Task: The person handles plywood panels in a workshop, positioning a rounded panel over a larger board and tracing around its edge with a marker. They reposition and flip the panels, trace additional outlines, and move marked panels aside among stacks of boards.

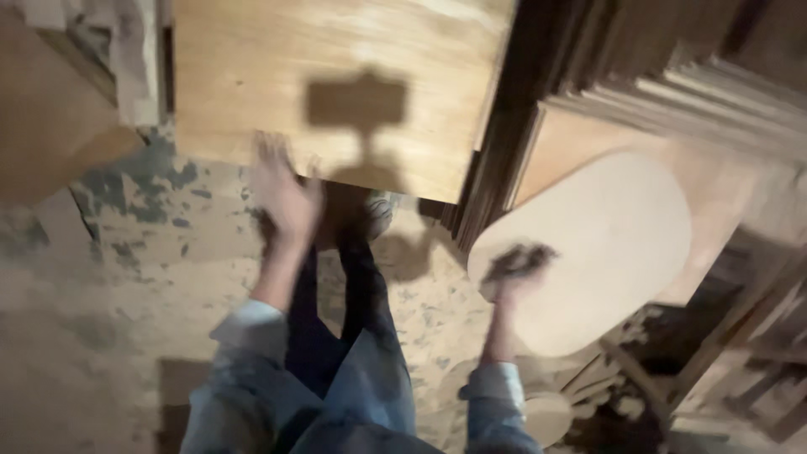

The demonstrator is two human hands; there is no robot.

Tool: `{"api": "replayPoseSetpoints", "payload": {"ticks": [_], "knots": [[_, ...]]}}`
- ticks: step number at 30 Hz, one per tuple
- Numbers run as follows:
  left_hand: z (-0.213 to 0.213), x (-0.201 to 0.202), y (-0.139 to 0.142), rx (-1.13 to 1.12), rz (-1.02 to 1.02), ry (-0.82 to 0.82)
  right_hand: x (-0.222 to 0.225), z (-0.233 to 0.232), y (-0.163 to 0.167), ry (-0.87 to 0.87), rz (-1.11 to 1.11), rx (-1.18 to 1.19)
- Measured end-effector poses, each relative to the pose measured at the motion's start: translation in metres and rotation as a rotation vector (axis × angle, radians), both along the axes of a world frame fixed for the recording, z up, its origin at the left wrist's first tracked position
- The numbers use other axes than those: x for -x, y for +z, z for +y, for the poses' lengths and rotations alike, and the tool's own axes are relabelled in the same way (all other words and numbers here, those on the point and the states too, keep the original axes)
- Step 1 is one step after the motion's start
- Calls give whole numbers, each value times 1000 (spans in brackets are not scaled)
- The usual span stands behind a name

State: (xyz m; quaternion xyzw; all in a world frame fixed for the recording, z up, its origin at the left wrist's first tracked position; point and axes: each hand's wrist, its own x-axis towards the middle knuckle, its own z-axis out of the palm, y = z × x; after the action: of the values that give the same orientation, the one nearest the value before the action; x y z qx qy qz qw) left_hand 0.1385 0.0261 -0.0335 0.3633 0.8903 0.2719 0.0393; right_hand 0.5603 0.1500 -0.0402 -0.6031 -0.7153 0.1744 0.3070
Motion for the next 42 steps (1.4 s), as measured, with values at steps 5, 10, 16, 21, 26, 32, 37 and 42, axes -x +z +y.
{"api": "replayPoseSetpoints", "payload": {"ticks": [5,10,16,21,26,32,37,42], "knots": [[-25,135,15,110,-50,325,167,8,4,248,-156,78],[-47,162,15,-230,-9,288,270,8,2,-66,-92,107],[-59,181,26,98,-119,494,301,-24,4,-210,-151,139],[-158,176,32,107,-523,382,305,-111,23,-246,-222,333],[-269,167,17,40,-643,390,375,-223,19,-230,-209,557],[-404,201,-16,-116,-889,619,421,-267,48,-350,-78,759],[-513,260,-2,-244,-671,975,454,-313,38,-370,230,942],[-593,335,-5,-372,-492,1178,616,-331,17,64,587,1160]]}}
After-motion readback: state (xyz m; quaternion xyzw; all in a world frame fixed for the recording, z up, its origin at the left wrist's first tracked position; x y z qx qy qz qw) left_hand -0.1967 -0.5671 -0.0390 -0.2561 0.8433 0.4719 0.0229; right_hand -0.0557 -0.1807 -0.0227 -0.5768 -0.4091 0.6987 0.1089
